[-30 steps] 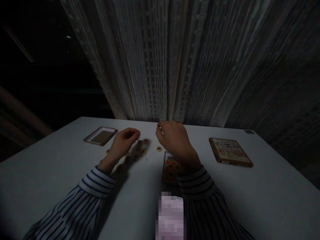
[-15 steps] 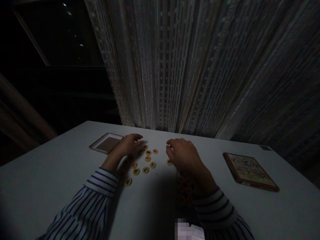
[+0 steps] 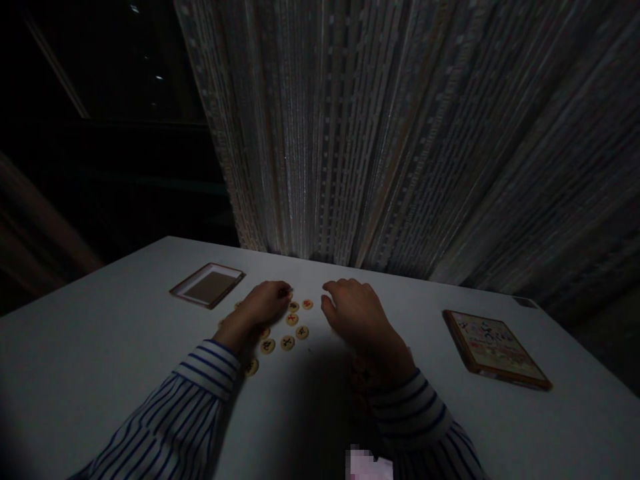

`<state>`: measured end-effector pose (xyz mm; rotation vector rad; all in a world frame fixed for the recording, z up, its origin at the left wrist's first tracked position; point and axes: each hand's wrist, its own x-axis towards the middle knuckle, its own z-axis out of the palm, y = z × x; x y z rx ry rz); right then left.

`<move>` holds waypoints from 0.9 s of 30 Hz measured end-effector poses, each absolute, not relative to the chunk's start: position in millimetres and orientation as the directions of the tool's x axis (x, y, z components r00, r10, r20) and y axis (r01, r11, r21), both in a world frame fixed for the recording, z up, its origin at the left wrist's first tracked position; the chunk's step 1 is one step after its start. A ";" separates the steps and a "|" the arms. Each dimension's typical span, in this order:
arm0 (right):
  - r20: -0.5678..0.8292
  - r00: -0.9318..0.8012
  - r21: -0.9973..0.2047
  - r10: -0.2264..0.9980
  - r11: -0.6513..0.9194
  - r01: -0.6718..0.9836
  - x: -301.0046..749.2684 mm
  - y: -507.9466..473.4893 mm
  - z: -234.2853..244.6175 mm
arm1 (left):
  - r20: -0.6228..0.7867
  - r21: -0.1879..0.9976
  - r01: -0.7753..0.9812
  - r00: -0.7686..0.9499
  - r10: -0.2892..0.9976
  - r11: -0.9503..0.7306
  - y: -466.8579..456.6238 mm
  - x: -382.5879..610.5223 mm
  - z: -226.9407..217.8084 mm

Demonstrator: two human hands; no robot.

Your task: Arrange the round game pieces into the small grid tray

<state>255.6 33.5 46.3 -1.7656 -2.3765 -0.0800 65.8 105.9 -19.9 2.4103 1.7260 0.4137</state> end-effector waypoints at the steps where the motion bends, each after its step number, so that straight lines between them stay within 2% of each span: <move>1: 0.178 -0.279 -0.063 0.944 0.293 0.954 256.2 33.6 46.6 | 0.138 0.273 0.907 0.294 0.946 -0.322 105.8 66.4 -20.6; 10: 0.225 -0.287 -0.050 0.931 0.305 0.951 259.0 29.2 50.6 | 0.176 0.226 0.927 0.263 0.949 -0.299 102.0 68.9 -17.7; 18: 0.235 -0.281 -0.043 0.931 0.299 0.953 259.0 25.5 57.9 | 0.417 0.300 0.862 0.266 0.869 -0.409 100.7 63.8 -0.7; 23: 0.244 -0.279 -0.031 0.929 0.296 0.955 259.1 22.5 61.6 | 0.572 0.284 0.830 0.254 0.780 -0.479 99.9 62.6 13.0; 27: 0.271 -0.278 -0.042 0.922 0.299 0.953 260.9 19.2 64.5 | 0.637 0.277 0.802 0.259 0.726 -0.530 93.3 62.3 27.9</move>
